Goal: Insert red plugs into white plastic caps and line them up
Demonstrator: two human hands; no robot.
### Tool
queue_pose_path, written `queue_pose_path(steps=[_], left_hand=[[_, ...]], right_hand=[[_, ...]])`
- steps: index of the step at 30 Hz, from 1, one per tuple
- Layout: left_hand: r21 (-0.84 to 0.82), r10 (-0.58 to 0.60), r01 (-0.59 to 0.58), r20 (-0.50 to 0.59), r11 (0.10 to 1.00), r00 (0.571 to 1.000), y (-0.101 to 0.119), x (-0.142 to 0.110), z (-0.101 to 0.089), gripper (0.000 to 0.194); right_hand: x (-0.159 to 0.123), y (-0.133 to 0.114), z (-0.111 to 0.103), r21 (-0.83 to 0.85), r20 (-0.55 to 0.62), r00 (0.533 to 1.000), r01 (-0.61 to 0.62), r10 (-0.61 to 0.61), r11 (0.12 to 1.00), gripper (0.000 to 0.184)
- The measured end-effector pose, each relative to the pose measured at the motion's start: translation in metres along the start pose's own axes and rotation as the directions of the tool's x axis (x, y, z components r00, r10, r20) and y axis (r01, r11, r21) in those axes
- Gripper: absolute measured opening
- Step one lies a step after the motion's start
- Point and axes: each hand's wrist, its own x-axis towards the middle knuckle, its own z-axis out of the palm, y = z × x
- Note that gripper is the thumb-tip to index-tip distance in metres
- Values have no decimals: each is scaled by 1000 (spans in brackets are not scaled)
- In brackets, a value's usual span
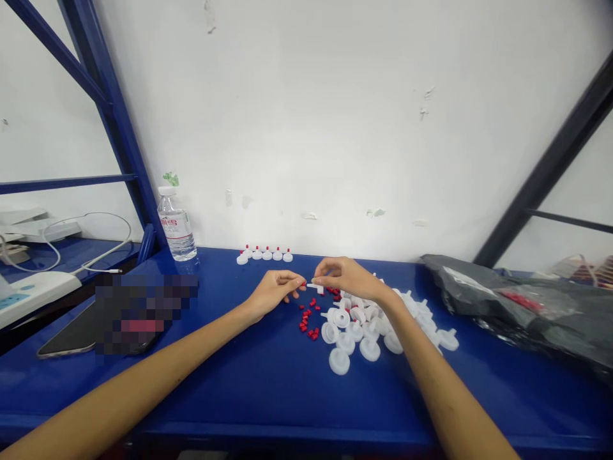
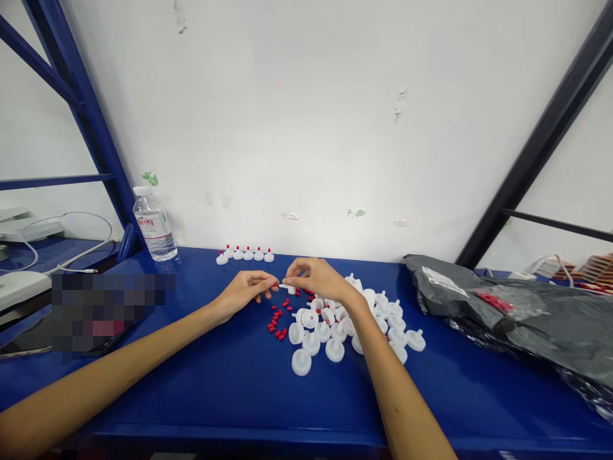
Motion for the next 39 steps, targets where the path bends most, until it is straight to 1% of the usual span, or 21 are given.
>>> queue_pose_path(steps=[7,12,14,17,20,22,24,25,27,31,35,39], left_hand=[[-9,17,-17,51,1000,999,0,-1,-1,37],[-34,24,-22,49,999,999,0,-1,-2,39],[-68,21,-18,41,998,999,1,-1,-2,41],[-193,-33,44,57,980,998,2,-3,-2,47],[-348,-99,150,160,926,982,6,-5,-1,51],[-423,-118,212,237,881,964,8,-6,0,50],[-475,-127,256,286,842,950,9,-6,0,51],[-491,-132,268,294,829,947,9,-6,0,51],[-507,-144,269,271,819,952,9,-6,0,50],[-528,-163,247,201,812,966,7,-5,0,40],[-549,-146,226,187,804,972,7,-4,0,33],[-568,-112,200,185,798,976,9,-4,1,28]], right_hand=[[1,0,2,20,2,1000,11,-11,1000,38],[1,-5,3,72,-13,1000,0,1,997,39],[1,-6,3,103,-18,1000,-5,7,995,38],[2,-6,3,172,-23,1000,3,1,985,36],[3,-4,5,240,-38,999,27,-19,970,35],[5,-3,8,280,-57,998,51,-37,959,35],[6,-2,11,314,-68,996,69,-51,947,35],[7,-3,13,322,-73,996,77,-57,944,34],[8,-3,16,308,-89,993,97,-72,946,32],[10,-3,18,245,-109,989,127,-103,961,31],[9,-4,18,232,-59,992,124,-113,965,31],[8,-6,19,251,-22,995,102,-99,963,40]])
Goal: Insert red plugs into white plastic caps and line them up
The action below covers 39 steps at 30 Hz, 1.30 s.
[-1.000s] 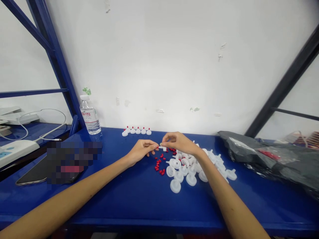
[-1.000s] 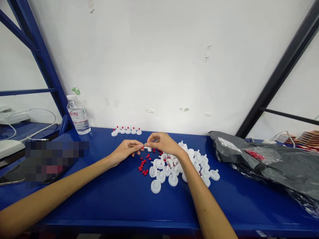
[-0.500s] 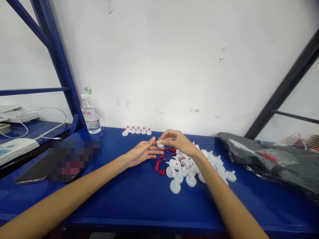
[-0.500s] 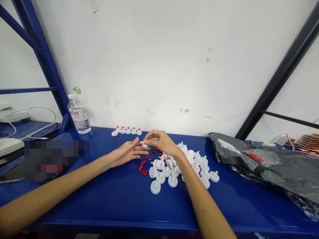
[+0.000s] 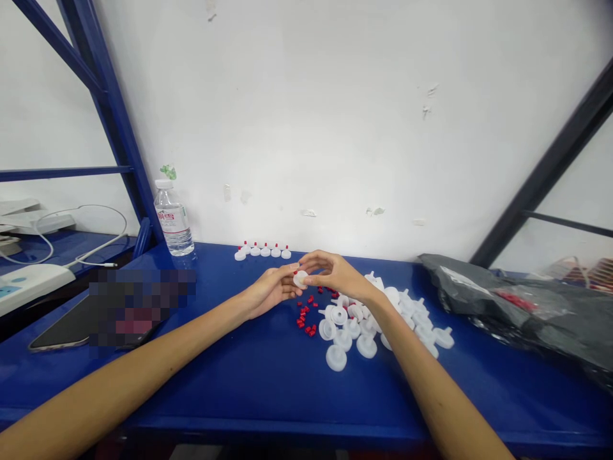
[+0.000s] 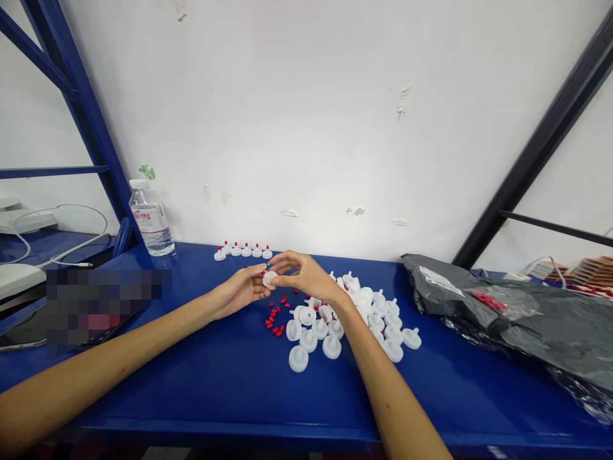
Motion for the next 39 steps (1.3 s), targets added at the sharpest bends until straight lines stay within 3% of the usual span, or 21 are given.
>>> queue_pose_path(steps=[6,13,18,25,31,37,39], left_hand=[[18,52,-52,30,998,998,2,-1,2,27],[41,47,-49,48,998,998,3,-1,0,32],[155,38,-40,18,987,999,1,0,-3,49],[306,92,-72,-53,949,994,3,-1,2,59],[556,352,-274,-36,785,935,5,-1,3,46],[645,384,-283,-16,710,923,4,-1,2,39],[717,407,-280,-5,638,913,6,1,-2,36]], right_hand=[[1,2,3,-43,63,998,-16,18,999,35],[0,1,3,-40,58,998,-11,13,999,32],[0,3,3,-76,54,998,-9,13,997,33],[-2,1,1,-129,-22,997,-71,68,989,36],[0,7,1,-196,-63,995,-86,75,977,39],[1,10,4,-255,-46,994,-104,96,961,43],[0,8,3,-249,-71,988,-150,137,957,51]])
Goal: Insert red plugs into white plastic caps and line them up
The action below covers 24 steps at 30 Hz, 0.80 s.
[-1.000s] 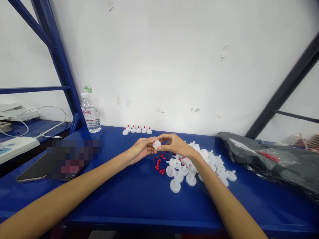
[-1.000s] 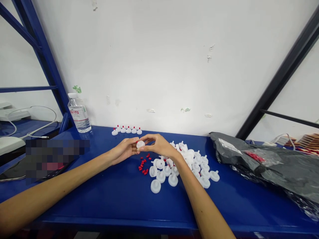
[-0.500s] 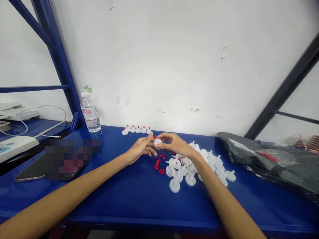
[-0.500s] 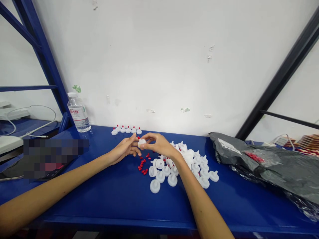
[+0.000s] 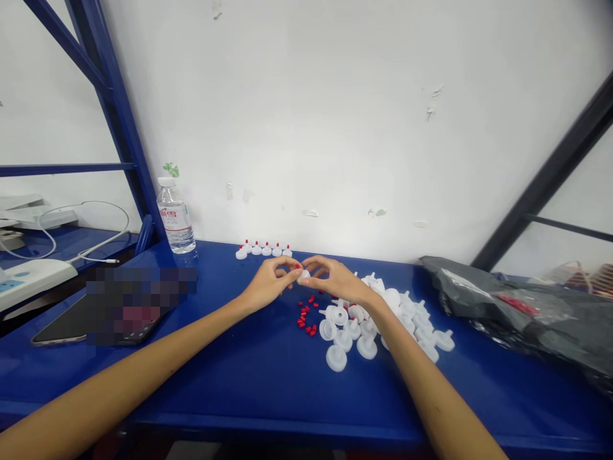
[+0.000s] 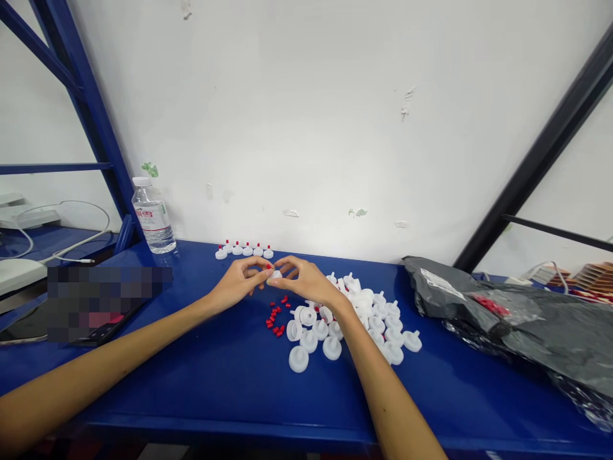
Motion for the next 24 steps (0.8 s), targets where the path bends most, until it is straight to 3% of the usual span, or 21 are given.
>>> queue_pose_path(steps=[3,7,14,19,21,24], left_hand=[[267,54,-32,-76,963,996,-7,7,-11,28],[567,88,26,-172,823,981,-25,17,-35,24],[665,-31,208,-267,718,963,-46,24,-64,22],[687,14,229,-329,690,944,-27,16,-52,30],[753,59,175,-273,635,960,-13,10,-38,22],[868,115,76,-150,490,982,1,-4,-13,27]], right_hand=[[-1,0,-3,2,-58,997,-45,45,999,58],[-1,2,-6,0,-80,996,-26,26,1000,49],[-3,-3,-6,-3,-67,997,-27,27,1000,47],[-3,-2,-6,4,-70,997,-18,19,1000,50],[-2,0,-6,13,-72,997,-12,13,1000,52],[-1,2,-5,18,-76,997,-4,5,1000,52]])
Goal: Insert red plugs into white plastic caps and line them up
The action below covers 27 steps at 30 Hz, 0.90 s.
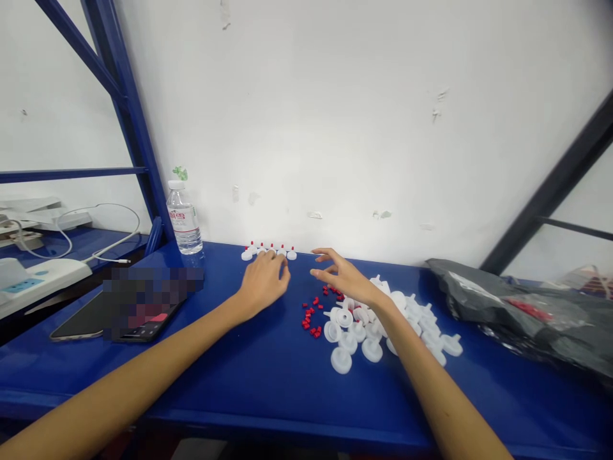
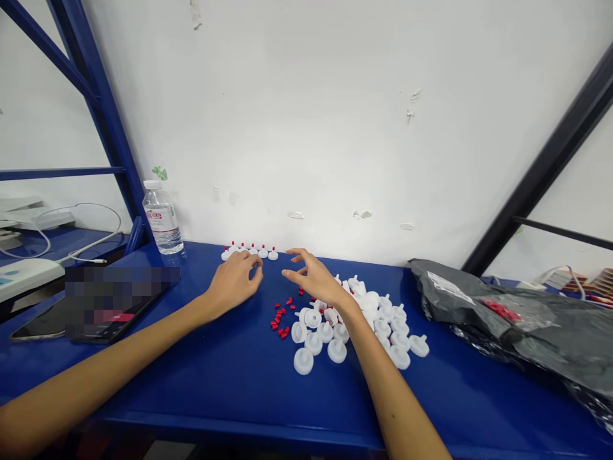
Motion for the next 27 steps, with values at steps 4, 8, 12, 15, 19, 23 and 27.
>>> queue_pose_path(steps=[4,8,12,15,19,23,27], left_hand=[[119,-3,-17,164,993,987,19,-19,11,55],[115,-86,55,291,992,953,11,-21,24,67],[125,-131,96,317,988,939,-6,-10,27,68],[121,-157,125,308,985,938,-16,-4,27,68],[125,-169,136,299,983,939,-21,-2,31,68],[127,-163,130,307,983,937,-22,-2,33,69],[117,-160,128,317,985,935,-24,-1,33,69]], right_hand=[[0,1,1,-17,5,1000,5,-5,1000,51],[0,1,3,-26,14,1000,1,0,1000,49],[0,0,4,-31,19,1000,-12,13,999,49],[-1,-1,5,-33,23,1000,-8,9,999,49],[-1,-1,4,-38,26,1000,8,-7,999,47],[0,0,4,-49,26,1000,16,-15,999,44],[-1,0,4,-62,16,1000,11,-10,998,44]])
